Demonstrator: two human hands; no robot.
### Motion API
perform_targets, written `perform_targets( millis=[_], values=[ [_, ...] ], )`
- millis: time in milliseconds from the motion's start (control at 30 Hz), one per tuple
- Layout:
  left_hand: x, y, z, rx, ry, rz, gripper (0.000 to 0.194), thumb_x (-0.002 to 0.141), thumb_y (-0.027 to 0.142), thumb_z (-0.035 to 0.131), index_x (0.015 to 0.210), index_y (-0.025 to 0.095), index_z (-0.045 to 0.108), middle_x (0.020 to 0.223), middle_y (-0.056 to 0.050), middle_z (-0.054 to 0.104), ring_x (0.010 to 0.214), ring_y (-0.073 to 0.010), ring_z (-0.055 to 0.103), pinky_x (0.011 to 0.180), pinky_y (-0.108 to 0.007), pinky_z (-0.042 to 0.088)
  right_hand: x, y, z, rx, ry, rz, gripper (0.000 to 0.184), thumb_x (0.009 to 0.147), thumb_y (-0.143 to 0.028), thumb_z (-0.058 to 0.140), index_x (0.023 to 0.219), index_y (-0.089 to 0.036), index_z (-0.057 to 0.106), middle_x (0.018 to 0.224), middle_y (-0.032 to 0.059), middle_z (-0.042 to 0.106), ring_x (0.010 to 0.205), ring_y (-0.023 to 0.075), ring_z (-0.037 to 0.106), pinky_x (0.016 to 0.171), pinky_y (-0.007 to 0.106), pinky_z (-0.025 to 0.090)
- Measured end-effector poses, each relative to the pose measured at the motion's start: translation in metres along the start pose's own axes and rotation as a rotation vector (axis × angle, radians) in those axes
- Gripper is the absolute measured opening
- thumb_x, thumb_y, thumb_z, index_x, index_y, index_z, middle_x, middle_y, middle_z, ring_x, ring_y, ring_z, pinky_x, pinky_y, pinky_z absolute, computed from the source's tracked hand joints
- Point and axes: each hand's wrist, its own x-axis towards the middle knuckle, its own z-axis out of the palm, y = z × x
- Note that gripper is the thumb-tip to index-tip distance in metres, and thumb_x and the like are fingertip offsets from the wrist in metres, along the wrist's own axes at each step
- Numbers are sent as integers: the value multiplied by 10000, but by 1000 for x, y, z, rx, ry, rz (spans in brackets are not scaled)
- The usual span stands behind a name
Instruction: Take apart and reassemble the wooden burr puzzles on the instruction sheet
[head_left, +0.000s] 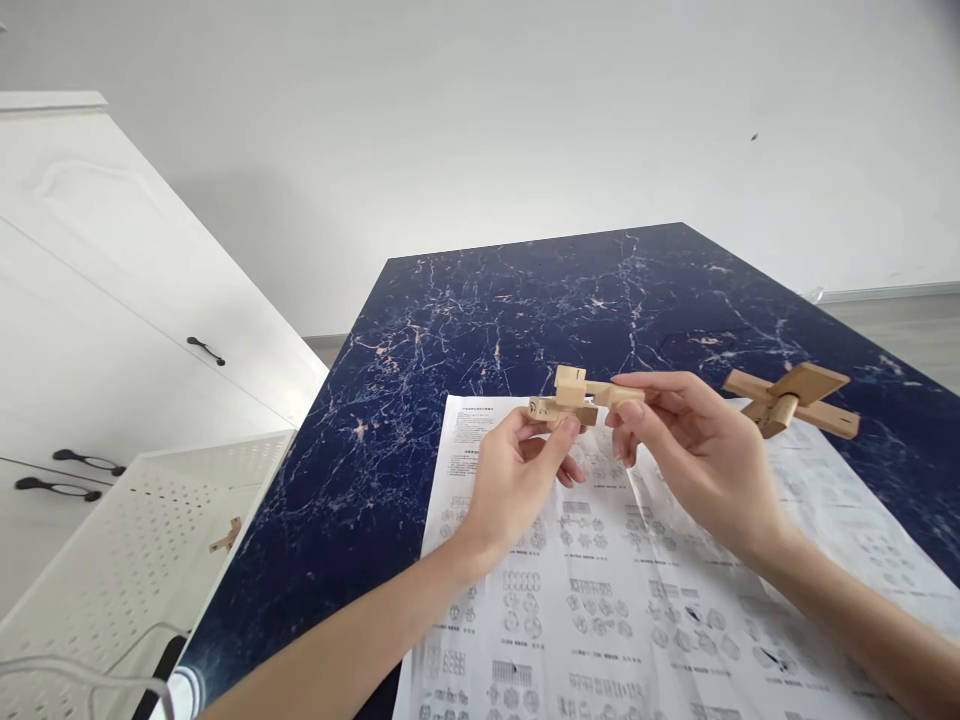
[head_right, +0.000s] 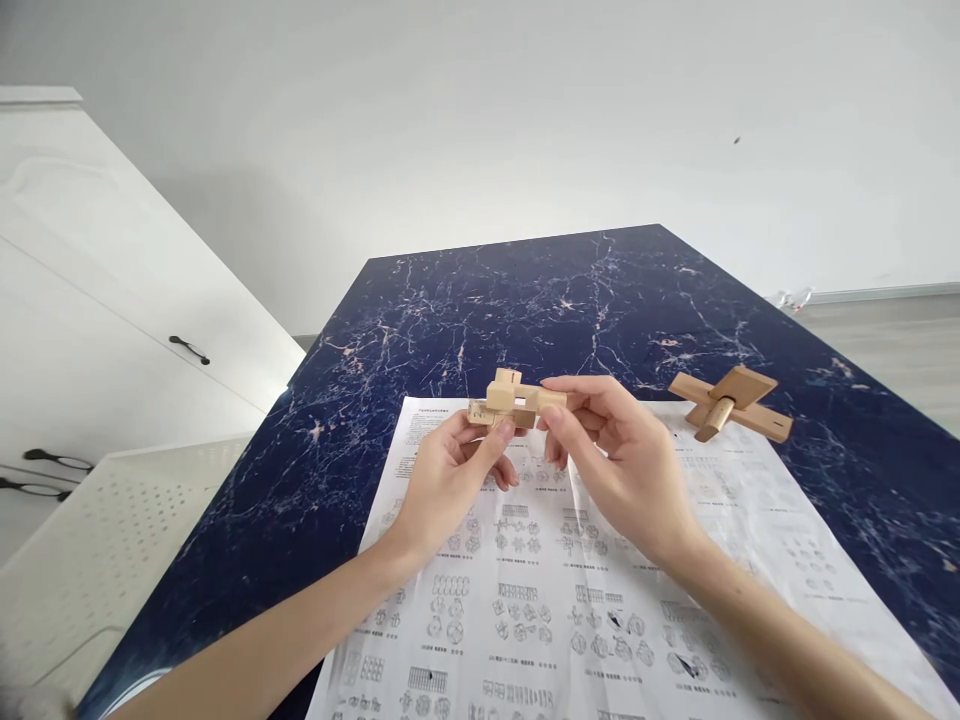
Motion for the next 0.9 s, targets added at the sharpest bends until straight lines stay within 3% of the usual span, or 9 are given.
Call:
perform_targets(
  millis=[167, 267, 400, 533, 900],
  values=[
    [0, -3, 1, 10, 8, -31, 397, 952, 507, 796, 1059, 131, 730, 902, -83, 782, 650, -136, 701, 634, -274, 573, -8, 7, 2, -230, 77, -247, 187, 998, -248, 769, 1173, -268, 706, 924, 16, 777, 704, 174, 756, 650, 327, 647],
    [-1, -6, 2, 23, 0, -37, 367, 939, 486, 811, 1017, 137, 726, 798, -55, 755, 636, -148, 715, 627, -272, 578, -9, 9, 1, -288, 48, -358, 225, 986, -198, 776, 1178, -286, 699, 1001, 31, 793, 771, 197, 772, 685, 360, 656],
    [-2, -7, 2, 21, -11, -22, 297, 948, 437, 801, 988, 153, 722, 822, -58, 765, 626, -145, 721, 618, -270, 580, -7, 8, -1, -326, -12, -438, 284, 988, -152, 767, 1209, -313, 689, 937, 25, 759, 709, 201, 733, 625, 383, 619],
    [-3, -7, 2, 24, -15, -11, 270, 948, 417, 801, 991, 162, 723, 840, -62, 772, 637, -153, 729, 628, -280, 586, -5, 6, -1, -356, -47, -459, 283, 999, -126, 737, 1203, -319, 703, 1013, 49, 755, 689, 193, 719, 612, 393, 614],
    [-3, -9, 1, -1, -14, 8, 215, 915, 316, 825, 1000, 145, 725, 969, -95, 800, 657, -147, 738, 681, -301, 623, -5, 2, 1, -387, -60, -535, 306, 980, -77, 719, 1205, -283, 739, 978, 54, 768, 732, 189, 746, 594, 324, 607]
  ],
)
